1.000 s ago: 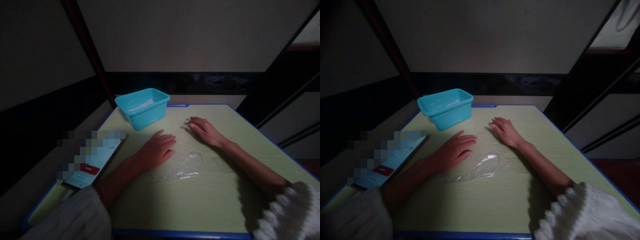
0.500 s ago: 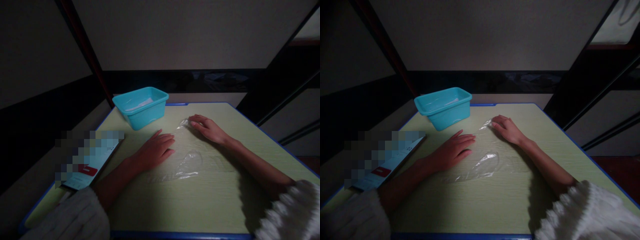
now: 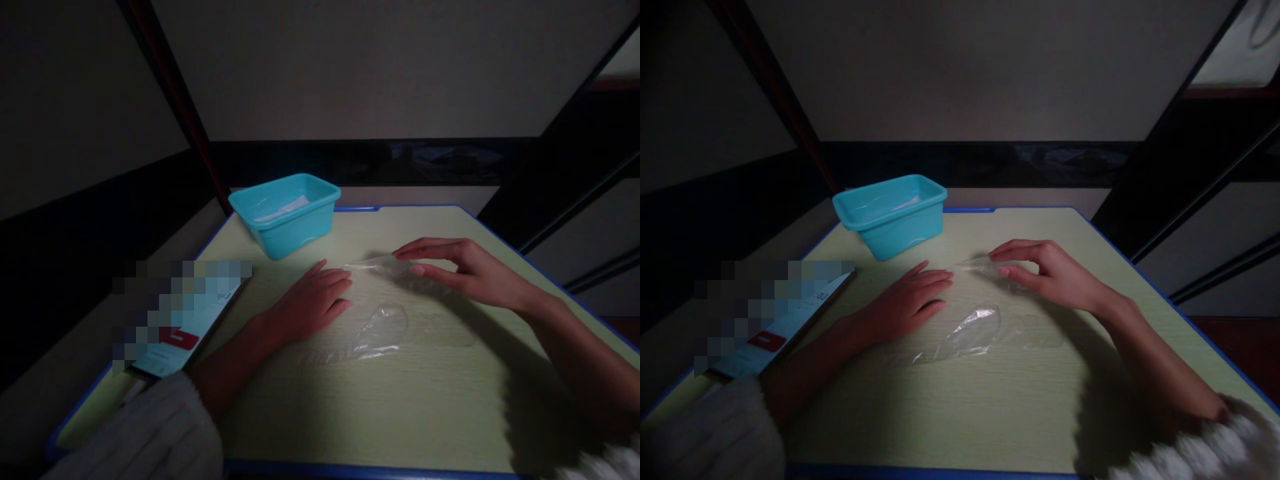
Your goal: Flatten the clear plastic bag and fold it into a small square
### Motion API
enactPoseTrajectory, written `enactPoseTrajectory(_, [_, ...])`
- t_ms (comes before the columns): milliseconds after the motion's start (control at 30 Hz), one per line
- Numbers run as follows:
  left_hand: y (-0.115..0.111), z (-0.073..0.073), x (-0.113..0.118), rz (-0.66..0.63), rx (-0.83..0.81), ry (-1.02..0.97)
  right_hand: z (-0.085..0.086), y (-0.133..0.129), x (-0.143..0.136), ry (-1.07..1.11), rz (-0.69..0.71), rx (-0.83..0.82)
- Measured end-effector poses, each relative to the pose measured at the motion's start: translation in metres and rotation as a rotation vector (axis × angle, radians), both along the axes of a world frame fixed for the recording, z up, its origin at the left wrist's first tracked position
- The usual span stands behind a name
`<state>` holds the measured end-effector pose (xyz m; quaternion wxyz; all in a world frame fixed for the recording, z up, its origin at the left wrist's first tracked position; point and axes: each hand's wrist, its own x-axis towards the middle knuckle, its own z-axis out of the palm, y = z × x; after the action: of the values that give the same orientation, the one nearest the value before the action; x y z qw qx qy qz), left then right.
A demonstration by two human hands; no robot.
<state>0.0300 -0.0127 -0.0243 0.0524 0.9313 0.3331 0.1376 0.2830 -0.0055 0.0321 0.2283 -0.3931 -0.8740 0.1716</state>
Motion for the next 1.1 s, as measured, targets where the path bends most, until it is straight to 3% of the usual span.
enactPoseTrajectory(700, [-0.001, 0.001, 0.000, 0.006, 0.042, -0.019, 0.004, -0.008, 0.007, -0.220, 0.204, -0.249])
enactPoseTrajectory(800, [-0.001, 0.002, 0.000, 0.015, 0.060, -0.034, 0.003, -0.007, 0.005, -0.193, 0.149, -0.244])
enactPoseTrajectory(900, [0.000, 0.002, 0.001, 0.009, 0.024, -0.025, -0.006, -0.005, 0.000, -0.124, 0.066, -0.154])
enactPoseTrajectory(1100, [0.001, -0.002, 0.003, 0.022, -0.043, 0.024, -0.033, 0.003, -0.010, -0.196, 0.144, -0.076])
